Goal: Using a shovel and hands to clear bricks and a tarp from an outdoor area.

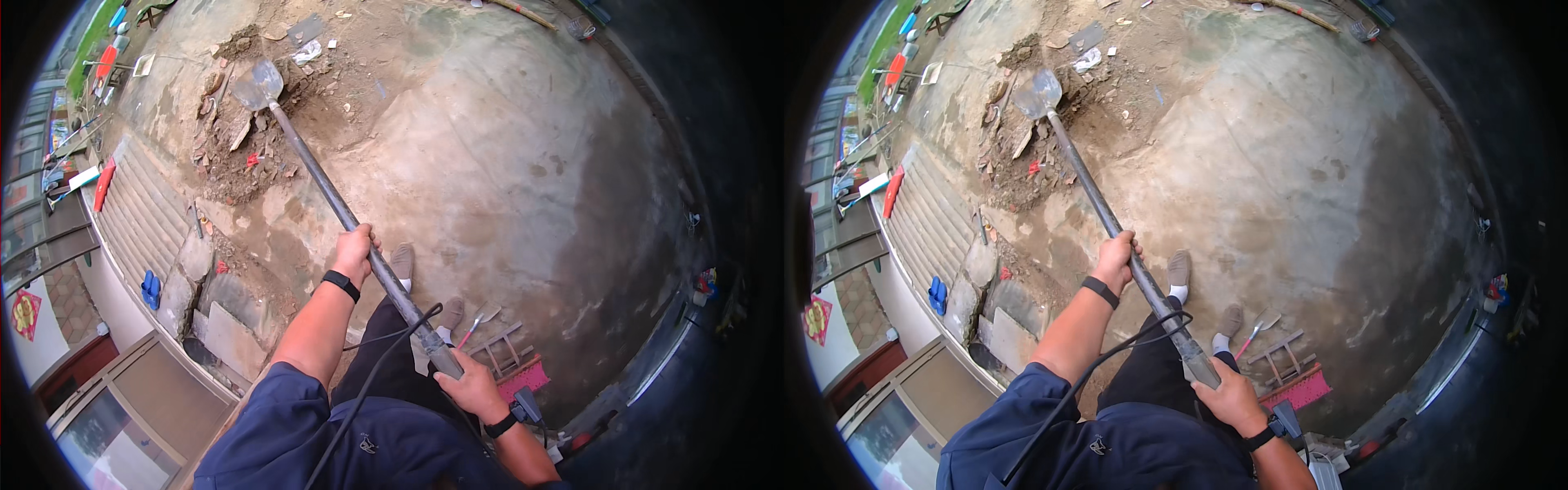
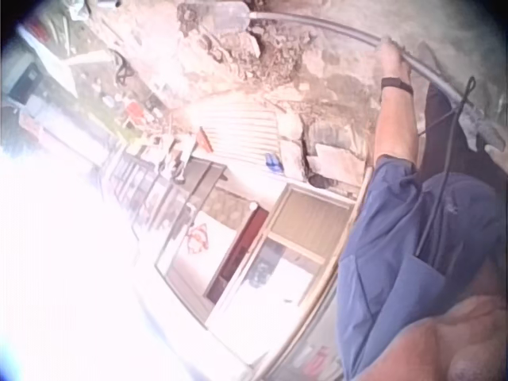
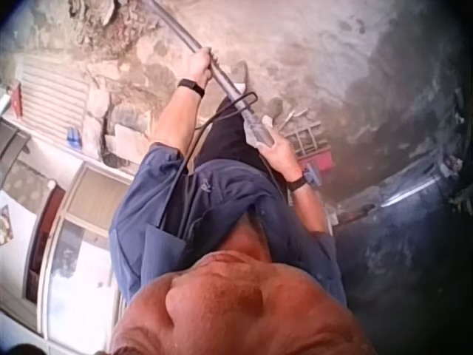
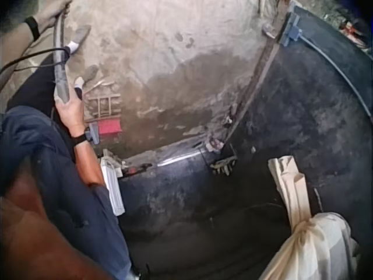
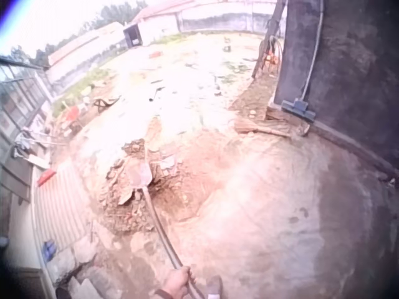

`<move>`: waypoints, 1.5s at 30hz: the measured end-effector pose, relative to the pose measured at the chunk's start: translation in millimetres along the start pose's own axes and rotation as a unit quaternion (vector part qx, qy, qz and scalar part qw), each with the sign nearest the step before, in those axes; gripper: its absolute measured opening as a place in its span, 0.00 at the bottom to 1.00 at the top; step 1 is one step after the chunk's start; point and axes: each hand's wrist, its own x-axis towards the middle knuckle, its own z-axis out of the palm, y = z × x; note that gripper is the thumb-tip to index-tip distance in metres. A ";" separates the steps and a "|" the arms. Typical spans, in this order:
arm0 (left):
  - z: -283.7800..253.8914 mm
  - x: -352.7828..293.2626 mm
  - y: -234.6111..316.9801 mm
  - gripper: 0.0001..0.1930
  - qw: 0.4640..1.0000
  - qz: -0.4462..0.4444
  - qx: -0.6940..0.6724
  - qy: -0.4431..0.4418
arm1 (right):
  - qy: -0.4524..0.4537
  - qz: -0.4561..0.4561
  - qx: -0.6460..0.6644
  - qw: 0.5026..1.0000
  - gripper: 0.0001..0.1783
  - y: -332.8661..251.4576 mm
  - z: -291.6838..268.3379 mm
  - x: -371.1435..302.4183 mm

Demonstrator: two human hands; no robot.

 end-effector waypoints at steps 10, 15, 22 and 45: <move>21.0 -135.3 -192.4 0.04 0.971 -0.232 -0.037 -0.049 | 0.032 0.106 -0.135 0.985 0.27 97.3 -48.9 -176.2; 29.4 -177.9 -226.4 0.06 0.962 -0.272 -0.005 -0.034 | -0.039 0.169 -0.058 0.983 0.19 79.9 -64.3 -221.2; 22.8 -146.7 -211.9 0.04 0.968 -0.246 0.022 -0.055 | 0.074 0.102 -0.042 0.991 0.13 66.9 -34.6 -198.7; 33.1 -114.0 -193.6 0.07 0.979 -0.201 0.013 -0.038 | 0.031 0.170 -0.035 0.984 0.25 89.5 -23.4 -170.0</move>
